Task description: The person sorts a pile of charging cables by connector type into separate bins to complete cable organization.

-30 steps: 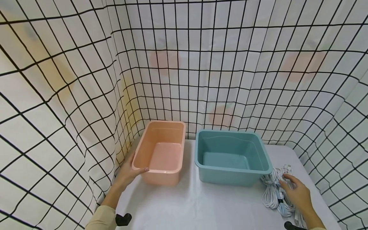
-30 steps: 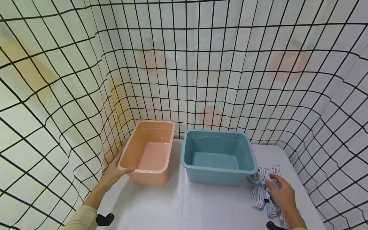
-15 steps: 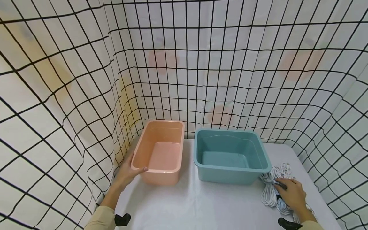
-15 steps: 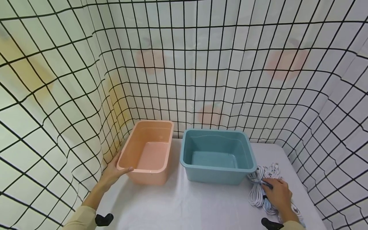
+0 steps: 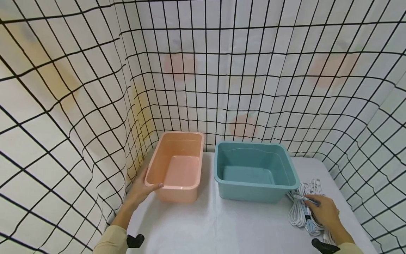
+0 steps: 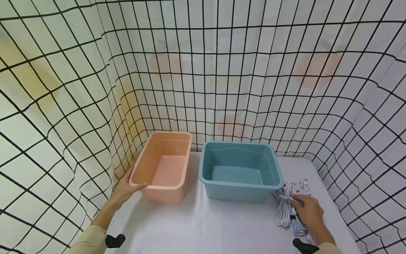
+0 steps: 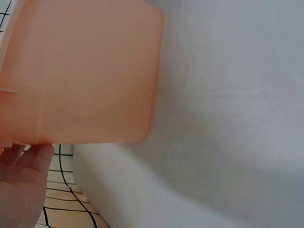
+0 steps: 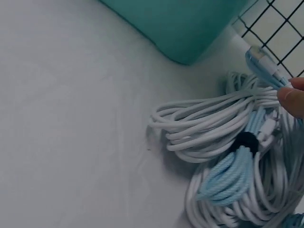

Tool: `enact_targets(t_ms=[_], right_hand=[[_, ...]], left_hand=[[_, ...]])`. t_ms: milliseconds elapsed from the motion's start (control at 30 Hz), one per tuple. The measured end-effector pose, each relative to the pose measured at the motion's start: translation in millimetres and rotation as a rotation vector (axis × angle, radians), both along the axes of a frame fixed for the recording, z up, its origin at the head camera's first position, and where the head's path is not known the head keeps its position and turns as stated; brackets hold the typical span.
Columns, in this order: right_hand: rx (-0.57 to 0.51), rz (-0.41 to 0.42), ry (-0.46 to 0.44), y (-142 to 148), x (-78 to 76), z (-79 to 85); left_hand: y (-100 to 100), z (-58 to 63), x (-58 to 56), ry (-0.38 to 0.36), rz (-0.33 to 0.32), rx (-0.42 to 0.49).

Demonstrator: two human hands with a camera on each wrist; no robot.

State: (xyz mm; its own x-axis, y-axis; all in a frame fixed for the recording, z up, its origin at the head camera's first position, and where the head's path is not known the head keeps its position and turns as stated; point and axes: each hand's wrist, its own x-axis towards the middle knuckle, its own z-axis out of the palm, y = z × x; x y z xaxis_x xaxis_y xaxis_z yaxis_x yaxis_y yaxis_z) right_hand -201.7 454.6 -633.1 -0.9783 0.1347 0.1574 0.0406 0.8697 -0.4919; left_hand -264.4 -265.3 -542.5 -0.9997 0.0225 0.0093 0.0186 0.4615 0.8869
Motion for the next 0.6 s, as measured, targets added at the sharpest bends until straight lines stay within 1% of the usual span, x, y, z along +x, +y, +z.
enact_targets(t_ms=[200,367,467,600], right_hand=[[-0.084,0.005,-0.029,5.7,-1.1,14.2],[-0.138,-0.002,-0.076,8.0,-1.1,32.0],[-0.174,-0.024,-0.058,7.9,-1.2,42.4],[-0.226,-0.05,-0.001,7.9,-3.9,52.5]], left_hand=[[-2.0,0.6,-1.3,0.004,-0.003,0.013],[-2.4,-1.0,-1.6,0.005,-0.002,0.002],[-1.8,-1.1,-1.1,0.0,-0.002,0.0],[-1.3,-0.7,-0.9,-0.001,0.001,-0.004]])
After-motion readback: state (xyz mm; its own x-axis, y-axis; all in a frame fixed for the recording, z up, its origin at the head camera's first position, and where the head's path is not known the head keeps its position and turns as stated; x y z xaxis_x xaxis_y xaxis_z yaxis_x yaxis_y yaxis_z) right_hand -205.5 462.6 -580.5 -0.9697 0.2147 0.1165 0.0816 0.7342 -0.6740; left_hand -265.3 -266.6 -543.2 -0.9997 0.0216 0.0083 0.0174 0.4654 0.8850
